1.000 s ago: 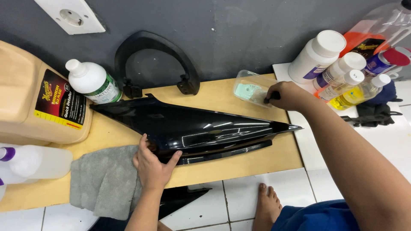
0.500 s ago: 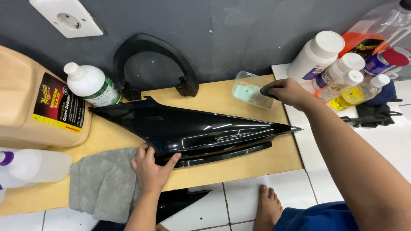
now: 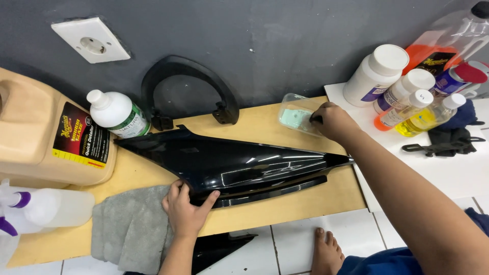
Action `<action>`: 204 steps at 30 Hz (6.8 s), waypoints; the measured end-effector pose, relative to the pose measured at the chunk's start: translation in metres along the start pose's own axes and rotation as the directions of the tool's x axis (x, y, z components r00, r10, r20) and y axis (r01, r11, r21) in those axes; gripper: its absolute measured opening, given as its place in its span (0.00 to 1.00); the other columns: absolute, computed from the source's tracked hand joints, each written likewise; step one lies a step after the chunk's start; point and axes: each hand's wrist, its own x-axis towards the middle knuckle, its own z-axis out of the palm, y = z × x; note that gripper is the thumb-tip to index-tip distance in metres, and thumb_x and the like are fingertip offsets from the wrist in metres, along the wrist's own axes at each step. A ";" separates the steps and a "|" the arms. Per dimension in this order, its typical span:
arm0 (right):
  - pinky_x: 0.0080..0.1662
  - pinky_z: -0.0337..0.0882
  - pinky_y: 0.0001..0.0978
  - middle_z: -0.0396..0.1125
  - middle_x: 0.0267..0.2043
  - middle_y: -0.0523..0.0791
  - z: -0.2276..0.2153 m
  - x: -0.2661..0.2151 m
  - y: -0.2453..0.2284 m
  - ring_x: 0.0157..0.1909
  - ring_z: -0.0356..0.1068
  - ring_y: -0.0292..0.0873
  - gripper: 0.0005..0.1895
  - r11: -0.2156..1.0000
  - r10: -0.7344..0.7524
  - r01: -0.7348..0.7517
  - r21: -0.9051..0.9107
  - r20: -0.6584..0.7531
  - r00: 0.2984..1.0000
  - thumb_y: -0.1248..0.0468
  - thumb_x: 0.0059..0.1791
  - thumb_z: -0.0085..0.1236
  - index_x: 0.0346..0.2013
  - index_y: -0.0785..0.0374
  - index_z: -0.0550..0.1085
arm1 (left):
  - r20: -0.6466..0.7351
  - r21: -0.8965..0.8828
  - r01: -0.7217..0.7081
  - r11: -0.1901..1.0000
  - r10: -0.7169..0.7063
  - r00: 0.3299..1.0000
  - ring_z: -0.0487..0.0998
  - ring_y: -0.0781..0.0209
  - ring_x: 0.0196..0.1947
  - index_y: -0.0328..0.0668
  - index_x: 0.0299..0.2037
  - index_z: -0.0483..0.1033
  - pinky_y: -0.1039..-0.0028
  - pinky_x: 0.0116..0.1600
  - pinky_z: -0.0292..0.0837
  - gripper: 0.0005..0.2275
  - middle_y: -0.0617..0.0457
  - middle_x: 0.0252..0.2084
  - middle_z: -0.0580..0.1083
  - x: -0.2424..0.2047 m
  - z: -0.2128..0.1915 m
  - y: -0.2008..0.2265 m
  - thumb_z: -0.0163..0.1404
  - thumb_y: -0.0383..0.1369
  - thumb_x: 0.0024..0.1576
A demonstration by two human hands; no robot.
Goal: The person wipes a black plastic car part with a gray cloth, then uses a small black sponge to apply a substance from a container onto the part's surface. The person continues to rub the sponge along the length of the part.
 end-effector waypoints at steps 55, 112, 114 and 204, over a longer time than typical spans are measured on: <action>0.53 0.73 0.39 0.69 0.47 0.48 0.012 0.008 -0.009 0.56 0.68 0.45 0.11 0.967 -0.244 0.255 0.013 -0.239 0.940 0.67 0.46 0.59 0.42 0.62 0.82 | -0.028 0.017 -0.043 0.999 0.043 0.999 0.71 0.59 0.54 0.52 0.46 0.79 0.60 0.61 0.56 0.31 0.55 0.48 0.72 0.000 -0.003 0.004 0.53 0.65 0.43; 0.44 0.78 0.41 0.71 0.38 0.56 -0.063 -0.113 -0.159 0.40 0.75 0.49 0.15 0.276 0.363 -0.307 0.911 0.198 0.911 0.68 0.47 0.65 0.45 0.73 0.77 | 0.008 -0.222 -0.075 0.972 0.078 0.997 0.73 0.43 0.58 0.37 0.53 0.75 0.56 0.62 0.70 0.41 0.48 0.56 0.72 0.009 -0.082 0.057 0.71 0.51 0.30; 0.45 0.78 0.43 0.71 0.38 0.57 -0.063 -0.115 -0.164 0.40 0.75 0.51 0.15 0.226 0.345 -0.276 0.934 0.188 0.920 0.69 0.46 0.65 0.45 0.75 0.76 | 0.069 -0.227 -0.014 0.974 0.031 0.997 0.73 0.42 0.58 0.36 0.55 0.75 0.56 0.62 0.70 0.42 0.47 0.56 0.72 0.012 -0.090 0.067 0.71 0.51 0.30; 0.46 0.76 0.28 0.75 0.38 0.43 -0.024 -0.138 -0.275 0.46 0.76 0.44 0.06 0.911 -0.373 0.403 0.091 -0.238 0.897 0.67 0.44 0.65 0.35 0.56 0.83 | 0.804 -0.591 0.793 -0.144 -0.186 0.565 0.81 0.31 0.37 0.31 0.53 0.71 0.53 0.39 0.83 0.15 0.26 0.44 0.77 0.015 -0.083 0.071 0.49 0.35 0.63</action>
